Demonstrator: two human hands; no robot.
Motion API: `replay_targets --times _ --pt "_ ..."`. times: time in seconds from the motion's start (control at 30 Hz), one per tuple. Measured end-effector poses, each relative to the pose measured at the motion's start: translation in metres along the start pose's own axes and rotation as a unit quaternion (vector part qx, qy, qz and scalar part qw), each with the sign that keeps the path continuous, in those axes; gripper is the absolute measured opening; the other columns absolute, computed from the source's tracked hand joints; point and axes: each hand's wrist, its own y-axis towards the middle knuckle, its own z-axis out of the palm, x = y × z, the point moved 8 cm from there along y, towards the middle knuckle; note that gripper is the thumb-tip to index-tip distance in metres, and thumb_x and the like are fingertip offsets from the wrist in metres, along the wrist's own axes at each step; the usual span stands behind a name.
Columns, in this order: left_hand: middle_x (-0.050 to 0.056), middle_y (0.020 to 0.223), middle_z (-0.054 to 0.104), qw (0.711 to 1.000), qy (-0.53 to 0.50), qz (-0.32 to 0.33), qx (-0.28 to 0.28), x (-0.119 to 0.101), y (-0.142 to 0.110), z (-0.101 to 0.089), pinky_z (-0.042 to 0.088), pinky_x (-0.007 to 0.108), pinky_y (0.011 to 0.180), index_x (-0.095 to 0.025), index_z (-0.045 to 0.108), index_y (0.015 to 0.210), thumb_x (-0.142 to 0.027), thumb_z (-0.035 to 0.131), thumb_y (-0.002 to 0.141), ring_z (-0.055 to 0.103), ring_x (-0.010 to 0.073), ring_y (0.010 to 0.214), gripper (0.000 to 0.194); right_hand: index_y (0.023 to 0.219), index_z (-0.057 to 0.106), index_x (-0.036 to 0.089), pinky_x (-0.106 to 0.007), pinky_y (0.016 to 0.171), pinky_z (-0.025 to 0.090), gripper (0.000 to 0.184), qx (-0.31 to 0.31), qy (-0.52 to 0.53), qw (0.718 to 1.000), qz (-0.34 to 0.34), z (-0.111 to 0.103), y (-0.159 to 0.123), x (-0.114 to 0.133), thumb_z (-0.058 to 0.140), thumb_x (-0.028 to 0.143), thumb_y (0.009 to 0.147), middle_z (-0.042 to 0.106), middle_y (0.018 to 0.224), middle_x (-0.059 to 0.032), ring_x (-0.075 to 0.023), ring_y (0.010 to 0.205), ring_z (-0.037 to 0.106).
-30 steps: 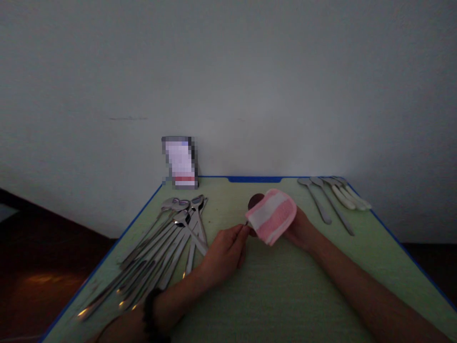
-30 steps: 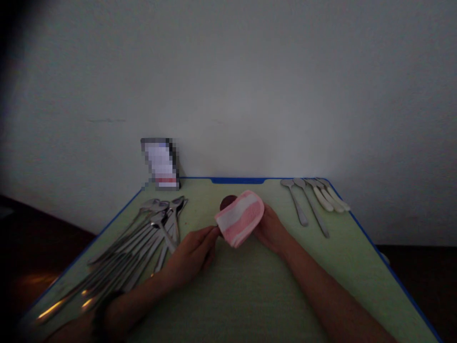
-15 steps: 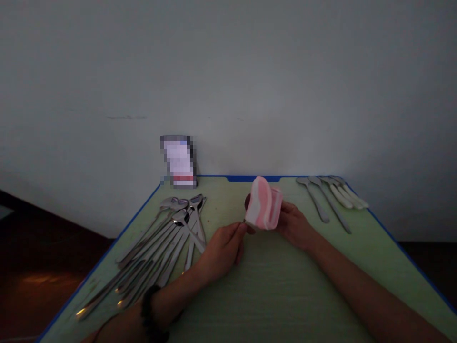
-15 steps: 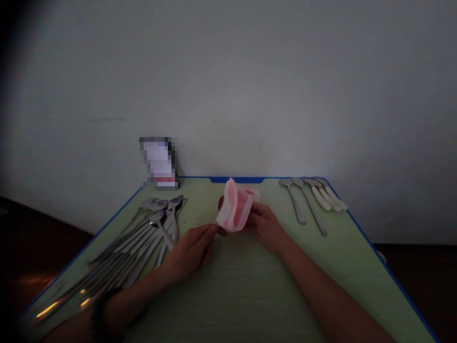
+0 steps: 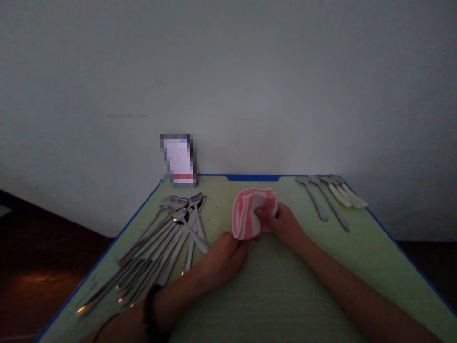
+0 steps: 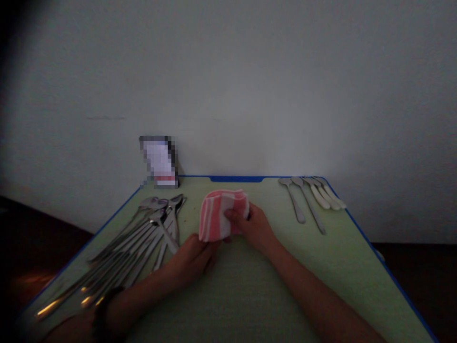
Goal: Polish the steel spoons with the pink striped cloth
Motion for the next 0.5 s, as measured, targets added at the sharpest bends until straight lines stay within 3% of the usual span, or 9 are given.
replay_targets --times 0.1,0.17,0.27,0.33,0.5 --pt "-0.003 0.043 0.047 1.0 0.016 -0.01 0.025 0.002 0.001 0.003 0.029 0.021 0.043 -0.017 0.066 0.079 -0.031 0.047 0.087 0.041 0.0121 0.039 0.026 0.068 0.061 0.018 -0.026 0.053 0.04 0.026 0.05 0.09 0.994 0.048 0.01 -0.003 -0.01 0.064 0.043 0.073 0.06 0.06 0.0007 -0.012 0.051 0.051" --pt "-0.004 0.045 0.049 0.998 0.033 -0.015 0.048 0.001 0.001 0.005 0.031 0.02 0.044 -0.016 0.065 0.082 -0.035 0.044 0.089 0.043 0.0118 0.041 0.029 0.07 0.062 0.018 -0.026 0.054 0.042 0.025 0.031 0.166 0.984 0.062 0.009 -0.001 -0.014 0.066 0.042 0.072 0.062 0.061 0.0011 -0.0122 0.052 0.053" --pt "-0.005 0.046 0.048 0.995 0.056 -0.001 0.083 -0.004 0.001 0.008 0.032 0.019 0.047 -0.017 0.063 0.087 -0.037 0.039 0.092 0.044 0.0108 0.043 0.031 0.075 0.062 0.018 -0.027 0.06 0.045 0.023 -0.05 0.259 0.962 0.075 -0.002 0.007 -0.021 0.068 0.04 0.07 0.067 0.068 0.0001 -0.0137 0.059 0.059" --pt "-0.005 0.049 0.048 0.993 0.078 0.012 0.093 -0.007 0.001 0.008 0.032 0.019 0.049 -0.018 0.061 0.08 -0.037 0.038 0.092 0.044 0.0106 0.046 0.032 0.082 0.063 0.019 -0.029 0.062 0.048 0.025 -0.085 0.296 0.949 0.075 -0.007 0.011 -0.023 0.066 0.042 0.073 0.069 0.076 -0.0019 -0.0163 0.065 0.063" --pt "-0.004 0.054 0.047 0.988 0.116 0.029 0.094 -0.008 0.002 0.008 0.031 0.021 0.051 -0.018 0.048 0.061 -0.037 0.039 0.092 0.044 0.0109 0.051 0.037 0.095 0.061 0.019 -0.032 0.065 0.052 0.031 -0.079 0.344 0.932 0.082 -0.006 0.014 -0.024 0.059 0.045 0.078 0.071 0.091 -0.0052 -0.0198 0.075 0.067"
